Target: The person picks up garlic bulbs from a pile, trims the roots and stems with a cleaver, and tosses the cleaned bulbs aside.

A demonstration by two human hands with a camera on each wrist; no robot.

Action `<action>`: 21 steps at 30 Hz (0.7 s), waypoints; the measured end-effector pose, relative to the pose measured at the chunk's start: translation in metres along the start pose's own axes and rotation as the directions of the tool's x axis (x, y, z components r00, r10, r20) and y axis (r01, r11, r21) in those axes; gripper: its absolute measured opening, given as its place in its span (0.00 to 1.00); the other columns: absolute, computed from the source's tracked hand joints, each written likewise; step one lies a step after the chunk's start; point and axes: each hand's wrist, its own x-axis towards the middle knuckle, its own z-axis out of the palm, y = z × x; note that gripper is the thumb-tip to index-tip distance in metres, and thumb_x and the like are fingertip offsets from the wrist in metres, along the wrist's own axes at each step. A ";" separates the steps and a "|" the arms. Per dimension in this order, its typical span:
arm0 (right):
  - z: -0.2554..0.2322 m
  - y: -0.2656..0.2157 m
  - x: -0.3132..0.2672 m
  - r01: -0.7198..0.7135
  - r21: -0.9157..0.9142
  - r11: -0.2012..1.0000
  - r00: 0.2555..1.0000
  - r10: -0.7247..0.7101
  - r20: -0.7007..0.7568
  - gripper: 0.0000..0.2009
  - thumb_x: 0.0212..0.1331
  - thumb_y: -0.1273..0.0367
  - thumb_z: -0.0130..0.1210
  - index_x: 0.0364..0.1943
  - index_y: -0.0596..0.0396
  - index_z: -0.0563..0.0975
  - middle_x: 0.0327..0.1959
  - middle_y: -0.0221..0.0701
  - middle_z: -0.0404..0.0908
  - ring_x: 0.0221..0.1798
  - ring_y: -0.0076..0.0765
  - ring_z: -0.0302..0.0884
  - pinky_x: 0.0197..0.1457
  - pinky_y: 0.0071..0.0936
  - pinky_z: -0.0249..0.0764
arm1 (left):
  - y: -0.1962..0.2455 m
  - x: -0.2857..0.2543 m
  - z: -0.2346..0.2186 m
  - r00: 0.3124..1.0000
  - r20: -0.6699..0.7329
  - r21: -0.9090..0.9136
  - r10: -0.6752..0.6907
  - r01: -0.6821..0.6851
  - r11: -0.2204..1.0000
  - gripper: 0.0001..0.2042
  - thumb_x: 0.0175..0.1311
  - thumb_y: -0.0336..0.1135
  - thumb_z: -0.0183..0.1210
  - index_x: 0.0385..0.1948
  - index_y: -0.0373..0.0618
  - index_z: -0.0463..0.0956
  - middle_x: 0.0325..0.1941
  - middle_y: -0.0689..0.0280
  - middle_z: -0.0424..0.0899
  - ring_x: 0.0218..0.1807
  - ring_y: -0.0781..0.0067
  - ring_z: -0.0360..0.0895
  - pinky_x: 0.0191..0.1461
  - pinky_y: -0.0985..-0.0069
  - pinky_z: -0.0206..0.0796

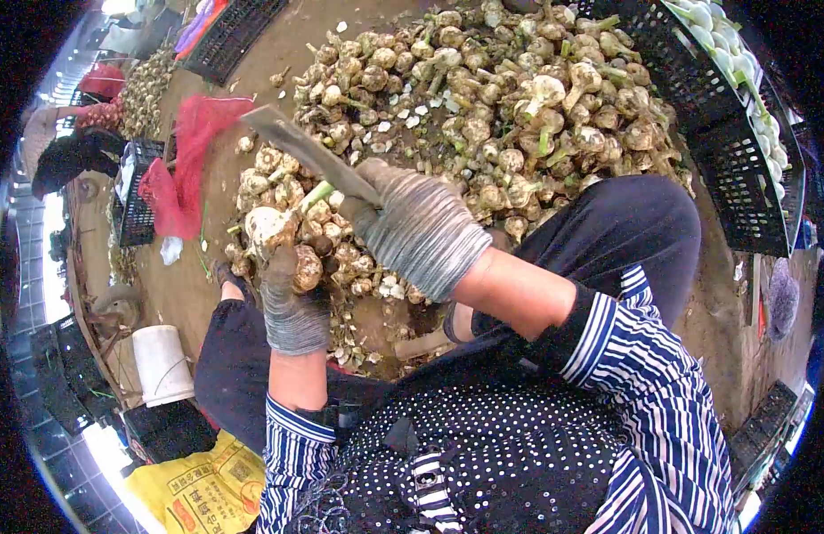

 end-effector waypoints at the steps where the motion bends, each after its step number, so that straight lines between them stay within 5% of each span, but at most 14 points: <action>1: 0.003 0.007 0.000 0.001 0.003 1.000 1.000 -0.001 -0.008 0.11 0.56 0.61 0.50 0.36 0.54 0.73 0.26 0.47 0.76 0.33 0.56 0.75 0.36 0.45 0.70 | -0.001 0.002 0.004 1.000 -0.007 -0.009 0.004 -0.004 1.000 0.29 0.49 0.40 0.65 0.53 0.46 0.63 0.38 0.62 0.77 0.33 0.68 0.79 0.30 0.75 0.76; 3: 0.018 0.030 0.000 -0.045 -0.110 0.993 0.983 0.064 0.173 0.11 0.55 0.62 0.50 0.36 0.53 0.73 0.28 0.47 0.77 0.35 0.56 0.75 0.38 0.44 0.71 | 0.010 -0.002 0.019 0.996 0.078 -0.040 0.031 -0.028 0.999 0.29 0.50 0.42 0.64 0.53 0.45 0.63 0.38 0.62 0.77 0.32 0.69 0.79 0.29 0.75 0.76; 6: 0.017 0.044 -0.002 -0.175 -0.104 0.979 0.955 0.195 0.226 0.11 0.54 0.62 0.50 0.38 0.52 0.74 0.30 0.47 0.77 0.35 0.55 0.76 0.39 0.44 0.72 | 0.021 0.000 0.023 0.983 0.162 -0.159 0.088 -0.062 0.985 0.28 0.55 0.46 0.60 0.53 0.41 0.62 0.38 0.60 0.78 0.29 0.70 0.78 0.28 0.77 0.76; 7: 0.016 0.049 -0.003 -0.095 0.127 0.987 0.994 0.088 0.063 0.12 0.54 0.62 0.51 0.39 0.51 0.74 0.32 0.46 0.77 0.36 0.54 0.76 0.41 0.44 0.71 | 0.022 0.004 0.023 0.984 0.123 -0.162 0.129 -0.108 0.981 0.28 0.55 0.46 0.60 0.54 0.41 0.62 0.37 0.60 0.79 0.30 0.71 0.78 0.28 0.78 0.76; 8: -0.010 0.019 0.001 -0.180 0.030 0.983 0.983 0.178 0.039 0.10 0.55 0.64 0.50 0.39 0.50 0.76 0.32 0.44 0.78 0.37 0.49 0.77 0.41 0.41 0.72 | 0.021 0.009 0.024 0.983 0.090 -0.160 0.162 -0.146 0.976 0.28 0.55 0.46 0.59 0.54 0.41 0.62 0.36 0.60 0.79 0.30 0.71 0.78 0.28 0.78 0.76; 9: -0.017 0.025 0.004 -0.018 -0.070 0.997 0.997 0.013 -0.072 0.09 0.56 0.66 0.49 0.38 0.49 0.76 0.32 0.43 0.78 0.37 0.47 0.77 0.41 0.39 0.73 | 0.015 0.021 0.011 0.982 0.180 -0.187 0.050 -0.016 0.982 0.27 0.55 0.46 0.59 0.53 0.42 0.64 0.37 0.62 0.79 0.33 0.72 0.78 0.29 0.78 0.76; 10: -0.025 0.035 0.007 0.128 -0.186 0.974 0.975 -0.158 -0.157 0.08 0.56 0.67 0.49 0.37 0.49 0.77 0.31 0.42 0.78 0.36 0.45 0.77 0.41 0.38 0.73 | 0.012 0.030 0.005 0.982 0.181 0.015 -0.050 0.048 0.999 0.26 0.54 0.45 0.61 0.51 0.42 0.66 0.43 0.64 0.77 0.37 0.73 0.78 0.31 0.76 0.76; 11: -0.039 0.048 0.013 0.276 -0.510 0.815 0.917 -0.382 -0.114 0.09 0.55 0.71 0.50 0.41 0.53 0.76 0.31 0.36 0.78 0.34 0.37 0.76 0.39 0.32 0.73 | -0.002 0.041 0.002 0.979 0.142 0.095 -0.145 0.132 0.987 0.23 0.55 0.44 0.61 0.49 0.45 0.68 0.45 0.65 0.76 0.38 0.74 0.77 0.33 0.77 0.74; 12: -0.052 0.062 0.019 0.374 -0.757 0.535 0.831 -0.556 0.018 0.12 0.54 0.75 0.52 0.44 0.57 0.74 0.30 0.30 0.79 0.32 0.30 0.75 0.36 0.26 0.72 | -0.017 0.050 0.004 0.965 0.089 0.168 -0.247 0.230 0.959 0.20 0.55 0.42 0.61 0.48 0.47 0.69 0.47 0.66 0.75 0.39 0.74 0.77 0.34 0.78 0.73; 13: -0.062 0.073 0.028 0.242 -0.448 0.861 0.952 -0.299 -0.061 0.13 0.54 0.74 0.52 0.45 0.57 0.74 0.31 0.32 0.79 0.32 0.31 0.76 0.37 0.28 0.73 | -0.032 0.055 0.001 0.947 0.130 0.203 -0.295 0.266 0.942 0.20 0.55 0.42 0.61 0.48 0.46 0.70 0.48 0.66 0.75 0.41 0.73 0.77 0.37 0.76 0.73; 14: -0.066 0.081 0.031 0.007 -0.072 0.997 0.999 -0.010 -0.041 0.13 0.55 0.74 0.52 0.45 0.57 0.74 0.31 0.33 0.80 0.32 0.33 0.76 0.38 0.30 0.73 | -0.047 0.060 -0.001 0.925 0.177 0.235 -0.336 0.292 0.927 0.20 0.55 0.42 0.61 0.48 0.46 0.70 0.48 0.66 0.75 0.42 0.71 0.77 0.39 0.74 0.74; 16: -0.078 0.080 0.030 -0.211 0.275 0.938 0.974 0.225 -0.021 0.12 0.54 0.73 0.52 0.44 0.57 0.74 0.30 0.33 0.80 0.31 0.32 0.76 0.36 0.29 0.73 | -0.061 0.056 0.017 0.832 0.440 0.253 -0.337 0.245 0.936 0.27 0.55 0.47 0.58 0.55 0.45 0.66 0.55 0.62 0.72 0.55 0.65 0.70 0.53 0.64 0.68; 19: -0.083 0.083 0.031 -0.312 0.497 0.810 0.940 0.341 0.035 0.11 0.54 0.72 0.53 0.42 0.57 0.74 0.29 0.32 0.79 0.29 0.32 0.75 0.34 0.29 0.73 | -0.073 0.059 0.009 0.838 0.409 0.131 -0.360 0.336 0.933 0.40 0.44 0.46 0.67 0.61 0.45 0.58 0.59 0.59 0.67 0.59 0.61 0.65 0.58 0.64 0.64; 21: -0.084 0.084 0.032 -0.339 0.555 0.760 0.928 0.367 0.064 0.10 0.54 0.71 0.54 0.41 0.57 0.74 0.28 0.32 0.78 0.28 0.31 0.75 0.32 0.29 0.72 | -0.090 0.072 -0.020 0.903 0.272 0.614 -0.331 0.102 0.783 0.37 0.47 0.46 0.65 0.59 0.43 0.58 0.59 0.57 0.68 0.58 0.58 0.67 0.60 0.64 0.62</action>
